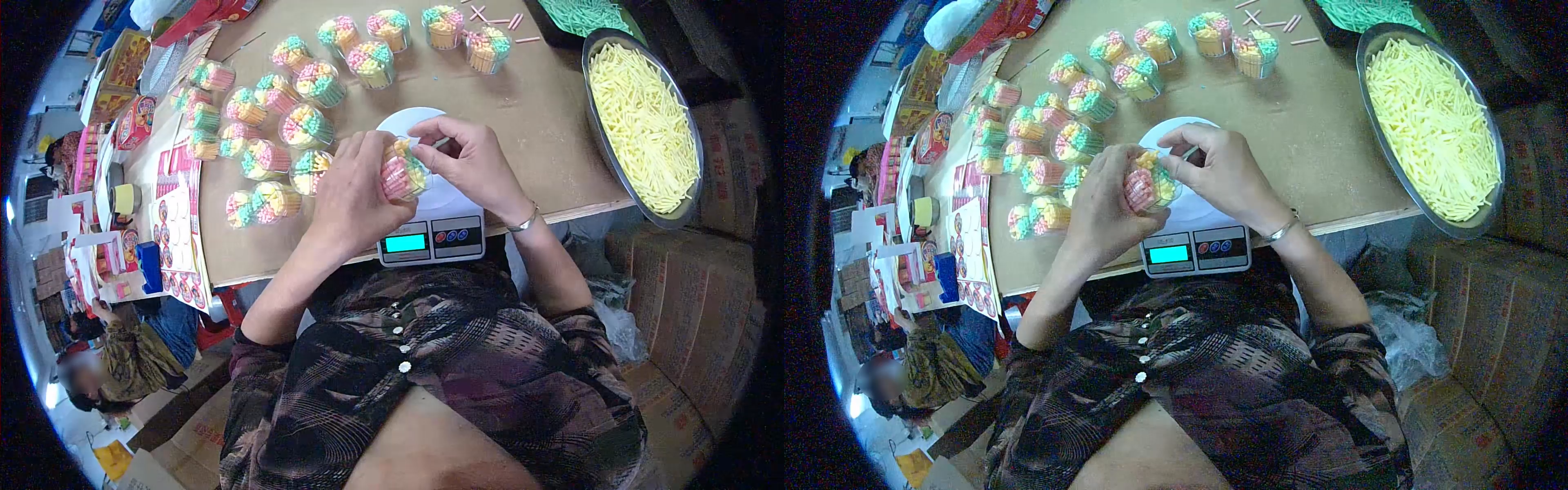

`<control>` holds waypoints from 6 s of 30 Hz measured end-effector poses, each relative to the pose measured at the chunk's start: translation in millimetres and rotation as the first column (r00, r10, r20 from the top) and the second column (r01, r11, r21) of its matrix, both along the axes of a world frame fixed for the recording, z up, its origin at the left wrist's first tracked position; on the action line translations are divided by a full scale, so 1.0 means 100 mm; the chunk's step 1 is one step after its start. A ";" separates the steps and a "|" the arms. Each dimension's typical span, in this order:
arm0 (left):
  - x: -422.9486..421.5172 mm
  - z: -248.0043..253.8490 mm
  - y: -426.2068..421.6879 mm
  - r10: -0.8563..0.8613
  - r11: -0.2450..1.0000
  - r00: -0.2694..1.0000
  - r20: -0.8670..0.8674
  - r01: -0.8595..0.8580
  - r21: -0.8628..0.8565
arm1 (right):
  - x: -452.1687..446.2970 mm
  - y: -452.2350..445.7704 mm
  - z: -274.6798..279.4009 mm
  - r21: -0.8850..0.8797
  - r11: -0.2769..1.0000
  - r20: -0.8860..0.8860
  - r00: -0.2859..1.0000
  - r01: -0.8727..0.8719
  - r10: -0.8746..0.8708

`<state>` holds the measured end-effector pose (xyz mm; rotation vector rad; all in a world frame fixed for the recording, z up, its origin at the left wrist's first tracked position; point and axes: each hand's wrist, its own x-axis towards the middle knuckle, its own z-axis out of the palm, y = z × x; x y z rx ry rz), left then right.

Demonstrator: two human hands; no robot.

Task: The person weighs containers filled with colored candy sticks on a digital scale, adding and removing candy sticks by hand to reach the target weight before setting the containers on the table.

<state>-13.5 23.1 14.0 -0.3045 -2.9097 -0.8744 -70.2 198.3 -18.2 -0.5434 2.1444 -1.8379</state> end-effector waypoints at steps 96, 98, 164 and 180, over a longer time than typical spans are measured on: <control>0.19 -0.24 -0.15 0.225 0.847 0.953 -0.202 -0.089 0.524 | 0.21 -0.15 0.41 -0.121 0.967 0.150 0.959 -0.223 0.240; 0.22 -0.18 -0.17 0.117 0.880 0.970 -0.214 -0.001 0.475 | 0.16 -0.10 0.37 -0.055 0.976 0.039 0.977 -0.209 0.211; 0.17 -0.34 -0.14 0.039 0.893 0.965 -0.259 0.083 0.443 | -0.12 0.69 0.00 -0.365 0.848 0.069 0.919 0.384 -0.387; 0.65 -0.35 -0.47 0.285 0.606 0.953 -0.100 -0.098 0.790 | -0.18 0.81 -0.20 -0.539 0.782 0.368 0.922 0.314 -0.117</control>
